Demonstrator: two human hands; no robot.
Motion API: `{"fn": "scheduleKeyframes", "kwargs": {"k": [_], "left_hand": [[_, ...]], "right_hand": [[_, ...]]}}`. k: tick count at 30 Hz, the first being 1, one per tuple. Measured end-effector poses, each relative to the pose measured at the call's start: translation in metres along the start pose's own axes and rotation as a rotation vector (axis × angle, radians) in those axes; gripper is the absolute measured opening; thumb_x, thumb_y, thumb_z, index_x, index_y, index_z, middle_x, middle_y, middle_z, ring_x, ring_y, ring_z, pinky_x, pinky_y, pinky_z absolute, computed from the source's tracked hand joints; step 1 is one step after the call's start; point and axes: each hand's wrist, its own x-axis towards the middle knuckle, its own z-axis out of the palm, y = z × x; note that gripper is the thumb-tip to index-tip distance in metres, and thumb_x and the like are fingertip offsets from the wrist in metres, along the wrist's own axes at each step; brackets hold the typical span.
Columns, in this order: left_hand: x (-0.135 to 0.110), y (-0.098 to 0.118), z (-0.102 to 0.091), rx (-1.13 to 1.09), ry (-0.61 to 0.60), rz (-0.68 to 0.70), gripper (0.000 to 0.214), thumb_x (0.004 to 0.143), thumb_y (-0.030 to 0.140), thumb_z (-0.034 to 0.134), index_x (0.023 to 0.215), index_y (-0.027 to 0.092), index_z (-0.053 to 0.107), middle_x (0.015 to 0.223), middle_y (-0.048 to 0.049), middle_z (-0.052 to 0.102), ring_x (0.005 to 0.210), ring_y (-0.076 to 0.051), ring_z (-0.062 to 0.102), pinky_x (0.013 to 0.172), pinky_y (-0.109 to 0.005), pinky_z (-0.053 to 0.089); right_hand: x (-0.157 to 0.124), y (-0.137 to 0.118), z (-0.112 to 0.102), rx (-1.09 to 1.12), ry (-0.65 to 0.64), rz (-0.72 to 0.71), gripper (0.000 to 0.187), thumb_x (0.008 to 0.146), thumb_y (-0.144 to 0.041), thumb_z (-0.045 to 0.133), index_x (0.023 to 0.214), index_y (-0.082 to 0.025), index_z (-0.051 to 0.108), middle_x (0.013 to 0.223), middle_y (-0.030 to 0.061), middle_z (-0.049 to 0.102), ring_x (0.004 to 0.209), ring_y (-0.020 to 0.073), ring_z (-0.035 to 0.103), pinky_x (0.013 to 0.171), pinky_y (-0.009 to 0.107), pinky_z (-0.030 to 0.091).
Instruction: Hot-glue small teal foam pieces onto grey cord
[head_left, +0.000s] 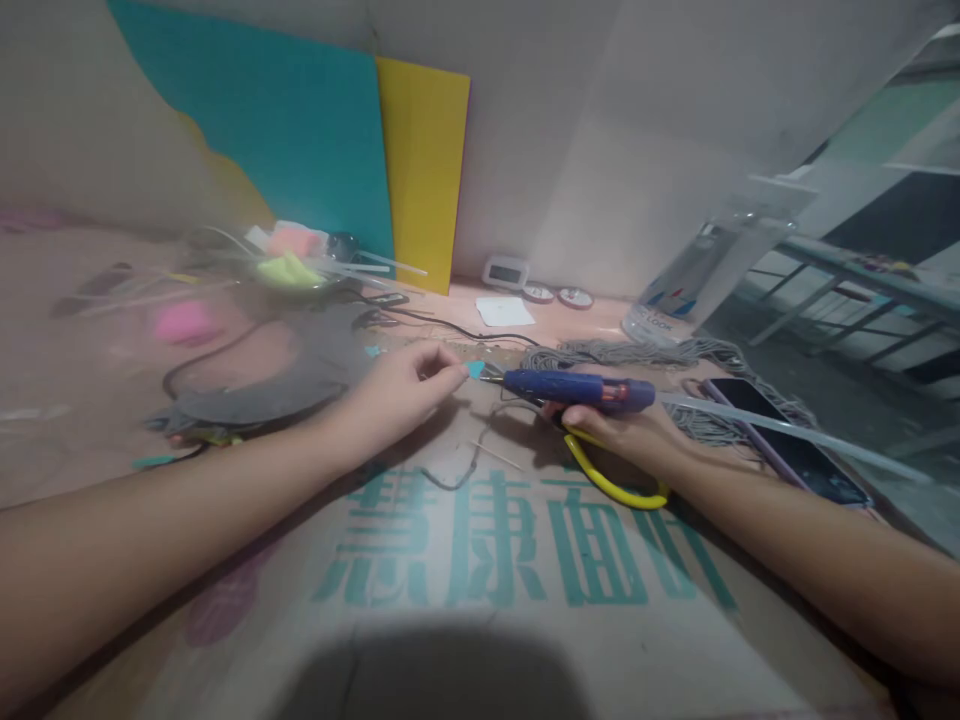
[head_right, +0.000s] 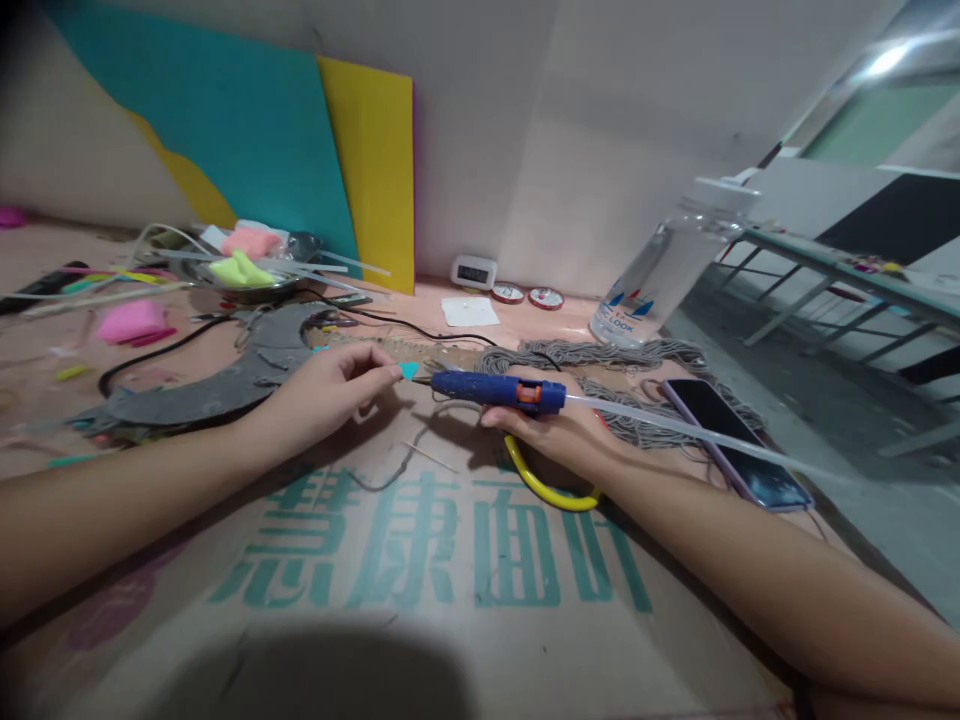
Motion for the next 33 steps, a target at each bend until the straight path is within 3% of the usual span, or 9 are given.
{"fn": "scheduleKeyframes", "kwargs": {"k": [4,15,33], "left_hand": [[-0.0007,0.0009,-0.0004,0.014,-0.002,-0.011,0.024,0.085,0.041,0.058,0.075,0.019,0.057,0.054,0.0058,0.051,0.050,-0.013,0.048,0.053,-0.025,0.036],[-0.0001,-0.0008,-0.0010,0.033,-0.005,0.007,0.025,0.086,0.041,0.058,0.074,0.019,0.058,0.059,0.0044,0.053,0.053,-0.012,0.048,0.055,-0.025,0.035],[-0.0010,-0.0010,-0.0009,0.031,-0.017,0.009,0.023,0.085,0.040,0.058,0.074,0.019,0.059,0.062,0.0042,0.055,0.055,-0.012,0.049,0.056,-0.026,0.035]], "right_hand": [[-0.0005,-0.0008,0.0013,-0.062,0.038,0.006,0.029,0.077,-0.050,0.066,0.070,-0.022,0.061,0.065,0.0013,0.065,0.058,0.0184,0.060,0.053,0.030,0.047],[0.0013,-0.0038,0.0021,-0.106,0.072,-0.007,0.027,0.076,-0.047,0.065,0.067,-0.024,0.053,0.059,-0.0002,0.055,0.055,0.0179,0.054,0.052,0.031,0.045],[0.0014,-0.0007,0.0033,-0.096,0.074,0.014,0.026,0.075,-0.046,0.067,0.069,-0.026,0.052,0.062,-0.0019,0.057,0.058,0.0183,0.055,0.055,0.031,0.045]]}}
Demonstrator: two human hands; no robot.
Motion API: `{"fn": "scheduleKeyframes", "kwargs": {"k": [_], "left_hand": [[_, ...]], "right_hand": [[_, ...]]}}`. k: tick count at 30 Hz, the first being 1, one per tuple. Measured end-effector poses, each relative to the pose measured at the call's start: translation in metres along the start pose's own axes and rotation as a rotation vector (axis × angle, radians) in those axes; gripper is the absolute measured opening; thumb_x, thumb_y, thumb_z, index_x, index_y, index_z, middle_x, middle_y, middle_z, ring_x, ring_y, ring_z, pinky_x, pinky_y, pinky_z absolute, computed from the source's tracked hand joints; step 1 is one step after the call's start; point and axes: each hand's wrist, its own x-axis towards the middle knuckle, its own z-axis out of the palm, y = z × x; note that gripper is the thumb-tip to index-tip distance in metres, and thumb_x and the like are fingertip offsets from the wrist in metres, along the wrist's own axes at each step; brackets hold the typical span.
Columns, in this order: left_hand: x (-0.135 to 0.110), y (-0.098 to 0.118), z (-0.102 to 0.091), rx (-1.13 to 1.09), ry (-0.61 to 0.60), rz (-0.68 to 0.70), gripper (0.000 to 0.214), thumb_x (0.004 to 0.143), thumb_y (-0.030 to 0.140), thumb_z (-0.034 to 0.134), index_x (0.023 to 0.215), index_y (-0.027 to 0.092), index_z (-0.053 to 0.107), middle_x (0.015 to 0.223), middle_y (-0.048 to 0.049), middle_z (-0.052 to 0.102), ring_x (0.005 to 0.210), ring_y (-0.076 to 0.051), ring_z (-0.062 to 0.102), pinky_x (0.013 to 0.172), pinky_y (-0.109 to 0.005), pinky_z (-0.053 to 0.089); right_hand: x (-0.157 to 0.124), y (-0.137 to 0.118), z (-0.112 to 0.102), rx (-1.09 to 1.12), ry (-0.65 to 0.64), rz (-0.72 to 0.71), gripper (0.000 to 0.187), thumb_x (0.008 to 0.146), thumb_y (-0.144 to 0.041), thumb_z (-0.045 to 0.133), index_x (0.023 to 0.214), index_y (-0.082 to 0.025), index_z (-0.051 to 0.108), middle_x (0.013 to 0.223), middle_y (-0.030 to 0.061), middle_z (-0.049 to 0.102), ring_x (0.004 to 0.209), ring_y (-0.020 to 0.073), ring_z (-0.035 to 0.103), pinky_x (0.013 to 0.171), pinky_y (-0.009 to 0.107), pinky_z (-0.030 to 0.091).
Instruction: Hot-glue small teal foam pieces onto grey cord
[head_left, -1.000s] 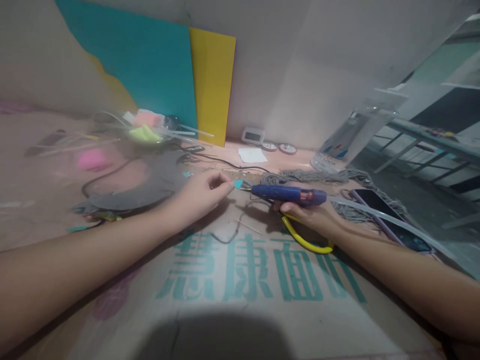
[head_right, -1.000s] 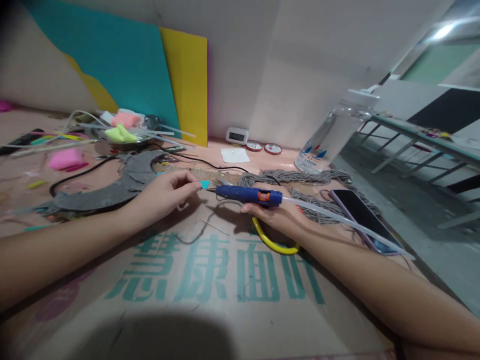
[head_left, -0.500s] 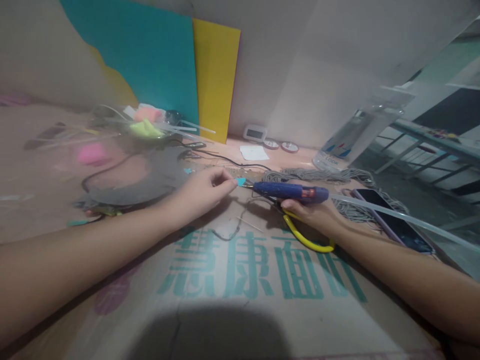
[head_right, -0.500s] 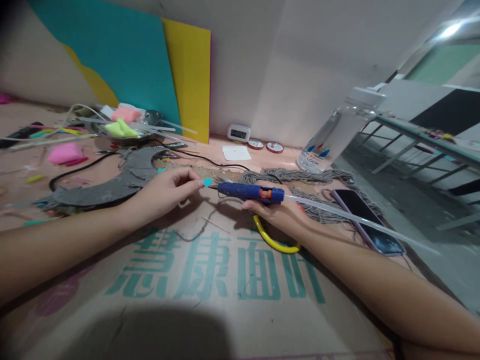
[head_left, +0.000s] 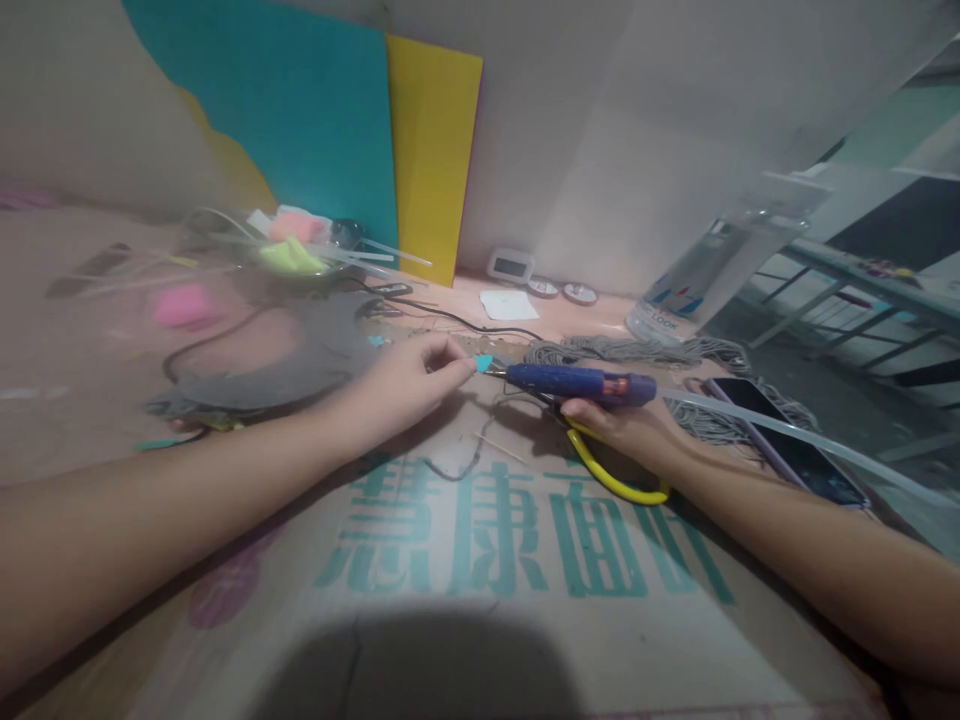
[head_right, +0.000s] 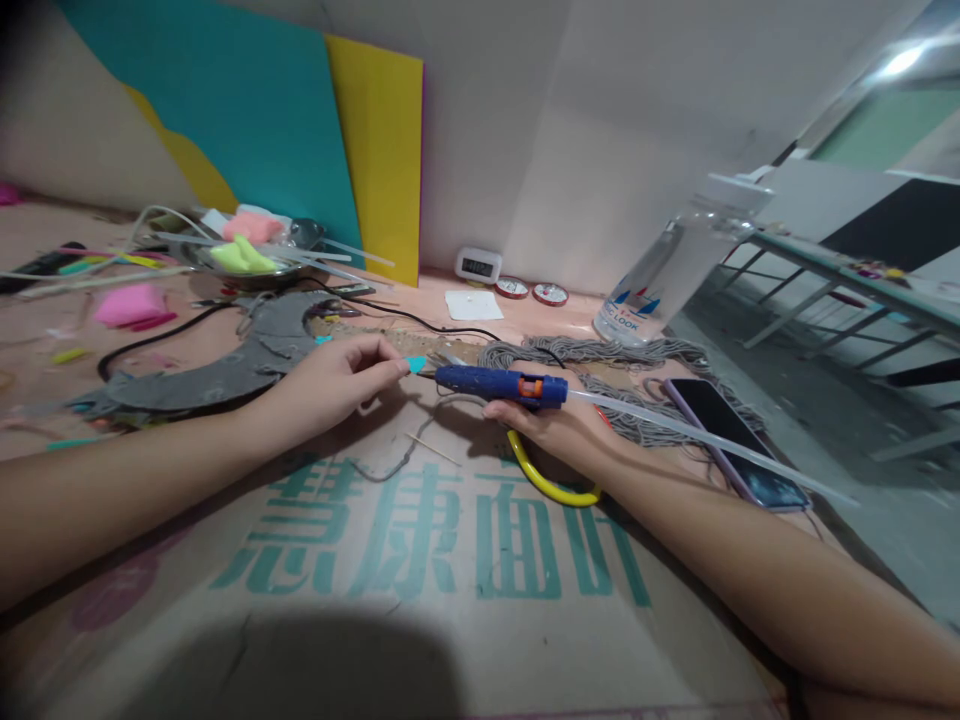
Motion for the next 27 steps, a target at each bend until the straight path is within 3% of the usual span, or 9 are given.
{"fn": "scheduleKeyframes", "kwargs": {"k": [27], "left_hand": [[-0.0002,-0.0012,0.0000,0.004,-0.001,0.002,0.025,0.086,0.042,0.057,0.076,0.020,0.060,0.055,0.0046,0.053,0.053,-0.014,0.049,0.055,-0.025,0.036]], "right_hand": [[0.0006,-0.0030,0.0009,0.004,-0.003,0.008,0.029,0.074,-0.047,0.068,0.066,-0.025,0.051,0.062,-0.0011,0.059,0.058,0.0187,0.056,0.055,0.032,0.047]]}}
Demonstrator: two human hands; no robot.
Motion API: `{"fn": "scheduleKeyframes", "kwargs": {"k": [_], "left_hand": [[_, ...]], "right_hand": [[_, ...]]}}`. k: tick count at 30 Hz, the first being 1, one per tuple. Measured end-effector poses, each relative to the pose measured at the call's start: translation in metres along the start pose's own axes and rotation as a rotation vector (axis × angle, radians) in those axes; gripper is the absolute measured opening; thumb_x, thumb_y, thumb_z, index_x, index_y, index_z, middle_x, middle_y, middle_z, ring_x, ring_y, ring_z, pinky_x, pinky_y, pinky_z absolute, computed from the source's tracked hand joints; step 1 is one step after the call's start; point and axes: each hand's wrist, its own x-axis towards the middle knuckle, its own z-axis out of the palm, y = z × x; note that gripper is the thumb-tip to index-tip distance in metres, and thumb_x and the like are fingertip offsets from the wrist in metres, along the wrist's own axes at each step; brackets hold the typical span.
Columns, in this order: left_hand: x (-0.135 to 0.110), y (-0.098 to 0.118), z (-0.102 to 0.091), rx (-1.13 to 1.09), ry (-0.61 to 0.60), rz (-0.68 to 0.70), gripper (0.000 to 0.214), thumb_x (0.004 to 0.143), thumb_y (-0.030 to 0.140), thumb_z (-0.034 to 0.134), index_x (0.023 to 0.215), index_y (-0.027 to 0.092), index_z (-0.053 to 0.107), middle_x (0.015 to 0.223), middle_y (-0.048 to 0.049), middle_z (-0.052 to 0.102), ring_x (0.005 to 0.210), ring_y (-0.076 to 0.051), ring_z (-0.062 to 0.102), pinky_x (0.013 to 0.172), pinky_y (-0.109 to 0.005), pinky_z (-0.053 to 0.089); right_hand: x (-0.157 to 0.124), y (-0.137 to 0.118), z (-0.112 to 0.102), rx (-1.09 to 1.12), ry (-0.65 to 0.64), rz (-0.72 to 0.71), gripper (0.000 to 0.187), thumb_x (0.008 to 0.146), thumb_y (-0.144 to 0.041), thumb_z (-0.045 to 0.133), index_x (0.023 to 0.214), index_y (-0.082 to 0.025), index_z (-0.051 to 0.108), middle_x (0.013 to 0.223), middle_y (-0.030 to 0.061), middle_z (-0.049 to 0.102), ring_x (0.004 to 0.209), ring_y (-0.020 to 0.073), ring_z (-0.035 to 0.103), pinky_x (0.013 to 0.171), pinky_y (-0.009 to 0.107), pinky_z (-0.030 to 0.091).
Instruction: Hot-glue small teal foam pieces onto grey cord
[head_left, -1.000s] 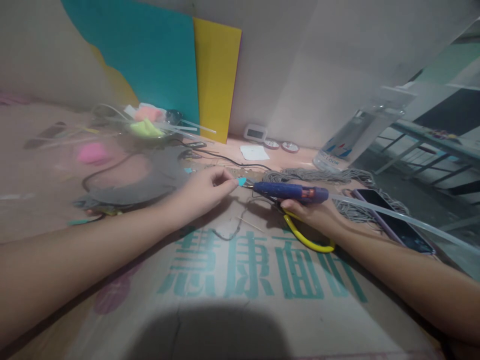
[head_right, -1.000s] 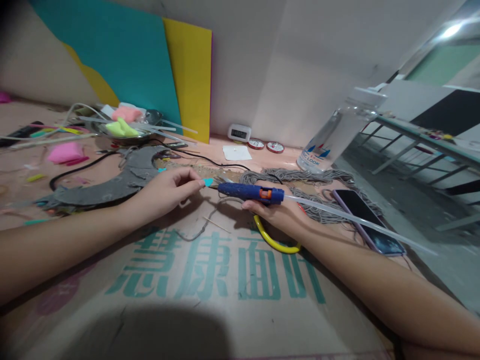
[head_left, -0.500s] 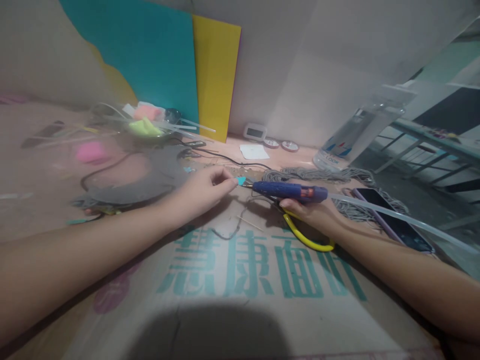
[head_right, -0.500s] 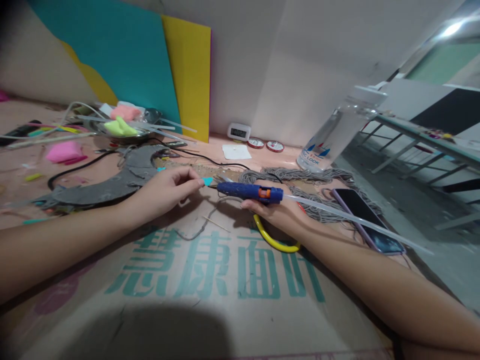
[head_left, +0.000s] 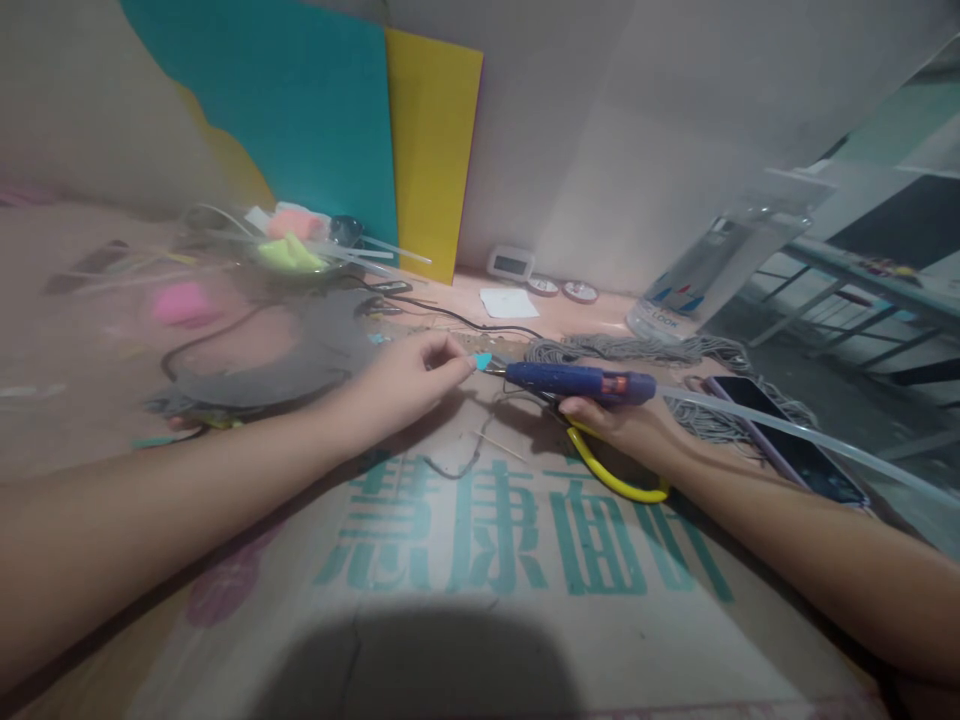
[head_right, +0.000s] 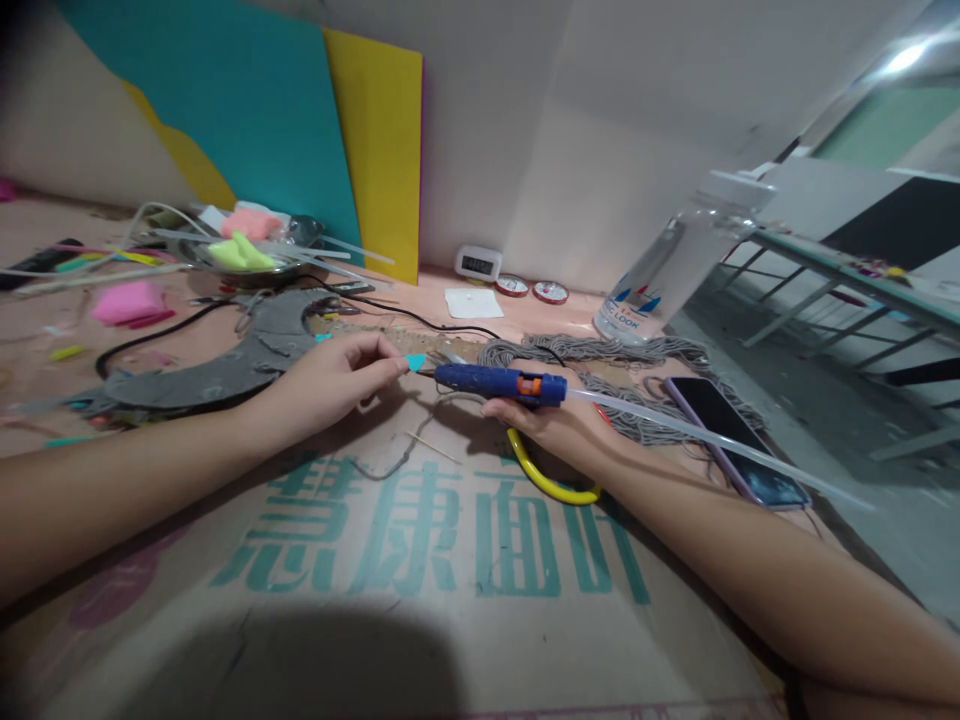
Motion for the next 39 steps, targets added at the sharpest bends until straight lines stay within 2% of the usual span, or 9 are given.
{"fn": "scheduleKeyframes", "kwargs": {"k": [12,26,32,39], "left_hand": [[0.001,-0.001,0.000,-0.007,-0.003,0.006,0.025,0.086,0.042,0.057,0.076,0.020,0.060,0.060,0.0035,0.055,0.054,-0.014,0.050,0.055,-0.025,0.037],[0.000,0.002,0.001,0.000,0.005,-0.002,0.024,0.085,0.042,0.057,0.077,0.020,0.060,0.055,0.0042,0.054,0.054,-0.014,0.050,0.054,-0.025,0.036],[0.000,0.002,0.000,0.003,0.003,0.006,0.023,0.085,0.041,0.058,0.077,0.020,0.060,0.058,0.0041,0.055,0.055,-0.014,0.050,0.055,-0.025,0.037],[0.000,-0.001,0.000,-0.007,-0.009,0.019,0.022,0.087,0.040,0.057,0.078,0.020,0.060,0.059,0.0045,0.055,0.055,-0.014,0.050,0.055,-0.025,0.037]], "right_hand": [[0.000,0.004,0.000,-0.064,0.024,-0.026,0.030,0.075,-0.052,0.067,0.067,-0.027,0.053,0.063,-0.0007,0.061,0.058,0.0207,0.058,0.056,0.034,0.049],[0.000,0.001,0.001,-0.005,0.007,0.020,0.029,0.074,-0.050,0.068,0.067,-0.026,0.054,0.065,0.0005,0.064,0.061,0.0209,0.060,0.058,0.034,0.051],[-0.001,0.008,0.001,-0.069,0.024,0.024,0.030,0.079,-0.053,0.065,0.072,-0.025,0.059,0.067,0.0018,0.063,0.064,0.0224,0.060,0.059,0.035,0.049],[0.000,0.010,0.002,-0.021,0.042,0.032,0.029,0.076,-0.053,0.066,0.075,-0.024,0.064,0.071,0.0028,0.068,0.068,0.0242,0.065,0.063,0.036,0.053]]}}
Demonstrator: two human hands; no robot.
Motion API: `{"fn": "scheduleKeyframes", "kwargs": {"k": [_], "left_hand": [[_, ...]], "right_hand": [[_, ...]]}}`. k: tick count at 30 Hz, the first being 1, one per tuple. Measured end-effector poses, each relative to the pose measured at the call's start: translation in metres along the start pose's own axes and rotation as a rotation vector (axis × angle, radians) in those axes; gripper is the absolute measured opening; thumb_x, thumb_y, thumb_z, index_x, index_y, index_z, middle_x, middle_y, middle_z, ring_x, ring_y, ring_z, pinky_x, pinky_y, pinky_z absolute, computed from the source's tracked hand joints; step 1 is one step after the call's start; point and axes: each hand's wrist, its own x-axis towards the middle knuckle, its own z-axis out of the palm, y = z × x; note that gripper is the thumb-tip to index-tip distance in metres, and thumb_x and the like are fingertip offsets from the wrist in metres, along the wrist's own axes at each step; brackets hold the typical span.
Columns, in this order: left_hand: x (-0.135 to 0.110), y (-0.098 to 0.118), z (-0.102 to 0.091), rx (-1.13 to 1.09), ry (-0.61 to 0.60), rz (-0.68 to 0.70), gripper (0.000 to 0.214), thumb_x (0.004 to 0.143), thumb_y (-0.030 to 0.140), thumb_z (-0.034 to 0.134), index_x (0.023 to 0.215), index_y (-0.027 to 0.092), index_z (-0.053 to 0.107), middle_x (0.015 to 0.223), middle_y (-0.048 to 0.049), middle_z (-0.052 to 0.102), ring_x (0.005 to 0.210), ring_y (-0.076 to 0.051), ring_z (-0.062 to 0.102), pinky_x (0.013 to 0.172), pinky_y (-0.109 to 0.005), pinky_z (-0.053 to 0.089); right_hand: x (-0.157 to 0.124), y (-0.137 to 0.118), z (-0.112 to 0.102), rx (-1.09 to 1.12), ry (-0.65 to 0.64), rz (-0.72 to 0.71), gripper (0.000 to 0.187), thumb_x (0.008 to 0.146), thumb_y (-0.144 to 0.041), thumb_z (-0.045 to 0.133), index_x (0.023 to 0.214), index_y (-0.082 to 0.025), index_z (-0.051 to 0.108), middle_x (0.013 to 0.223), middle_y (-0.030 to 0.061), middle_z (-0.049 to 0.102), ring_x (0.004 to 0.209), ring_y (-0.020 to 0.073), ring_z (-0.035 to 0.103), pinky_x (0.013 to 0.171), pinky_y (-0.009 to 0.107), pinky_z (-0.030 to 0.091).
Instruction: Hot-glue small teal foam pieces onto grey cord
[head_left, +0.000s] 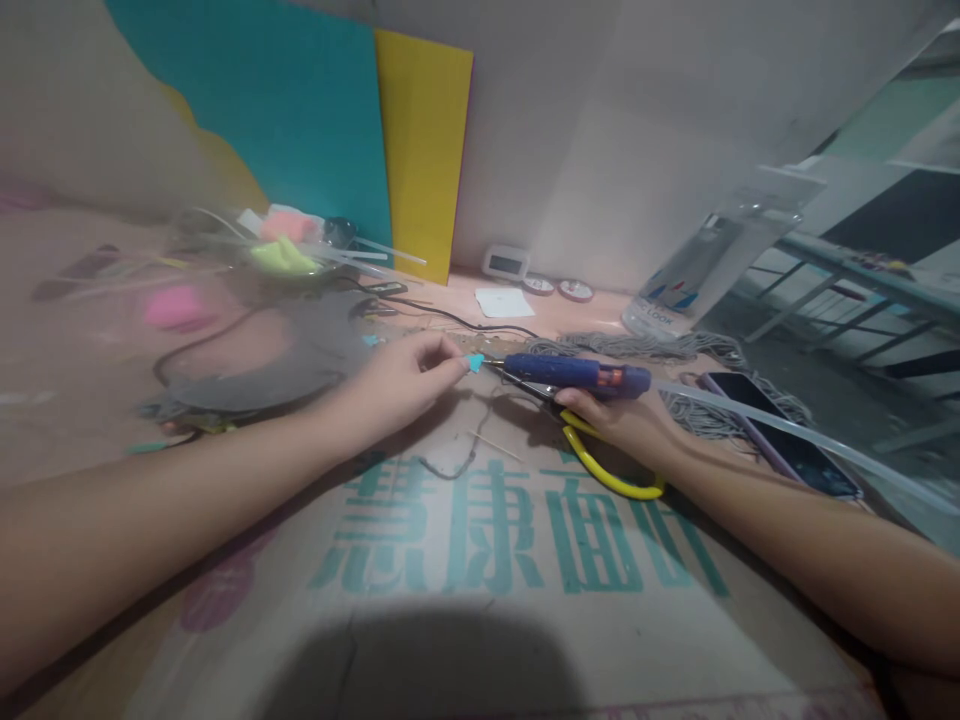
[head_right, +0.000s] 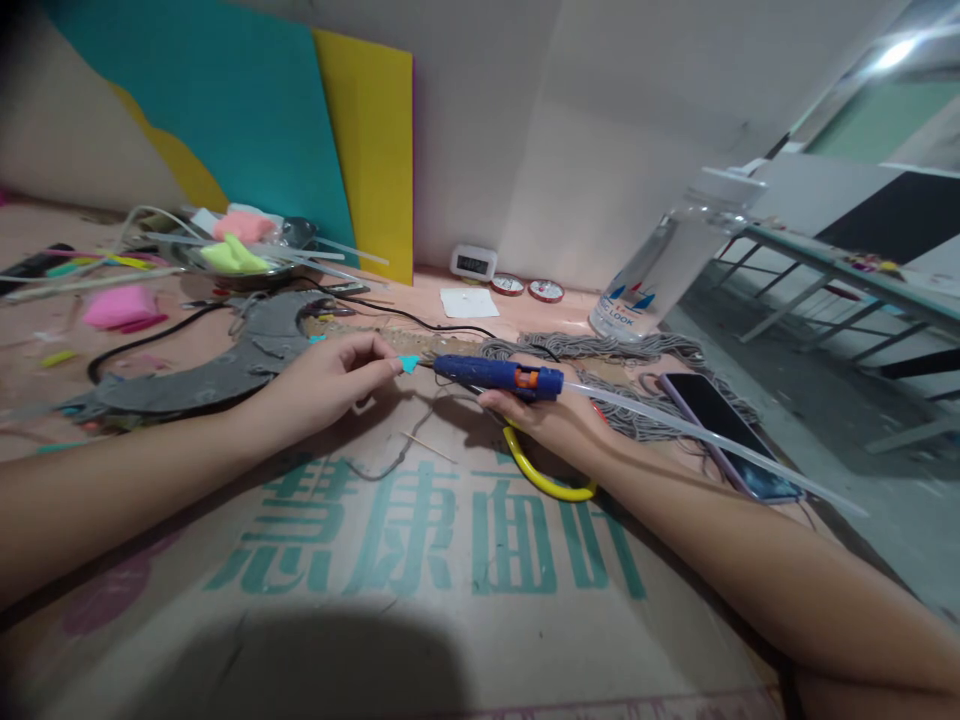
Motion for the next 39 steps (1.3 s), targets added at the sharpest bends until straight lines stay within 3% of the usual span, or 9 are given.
{"fn": "scheduleKeyframes", "kwargs": {"k": [12,22,39], "left_hand": [[0.0008,-0.0001,0.0005,-0.003,-0.004,-0.001,0.023,0.087,0.041,0.057,0.077,0.020,0.059,0.060,0.0044,0.056,0.056,-0.014,0.051,0.056,-0.025,0.039],[0.0008,-0.0014,0.0012,0.014,-0.013,0.025,0.023,0.088,0.039,0.057,0.076,0.019,0.058,0.061,0.0041,0.056,0.055,-0.013,0.050,0.054,-0.025,0.036],[-0.0005,0.0027,0.0025,0.067,-0.019,0.061,0.021,0.086,0.037,0.055,0.079,0.018,0.061,0.065,0.0021,0.058,0.058,-0.014,0.049,0.057,-0.027,0.036]], "right_hand": [[-0.0004,-0.0016,-0.0003,-0.058,0.029,-0.052,0.027,0.080,-0.052,0.064,0.075,-0.025,0.064,0.069,0.0021,0.069,0.067,0.0237,0.066,0.061,0.034,0.054],[0.0013,-0.0014,0.0008,0.038,0.039,-0.027,0.025,0.077,-0.050,0.067,0.076,-0.025,0.070,0.074,0.0031,0.074,0.070,0.0267,0.070,0.065,0.038,0.059],[0.0006,0.0032,0.0018,-0.025,0.032,-0.056,0.033,0.078,-0.057,0.066,0.071,-0.025,0.061,0.067,0.0023,0.065,0.065,0.0230,0.061,0.059,0.035,0.050]]}}
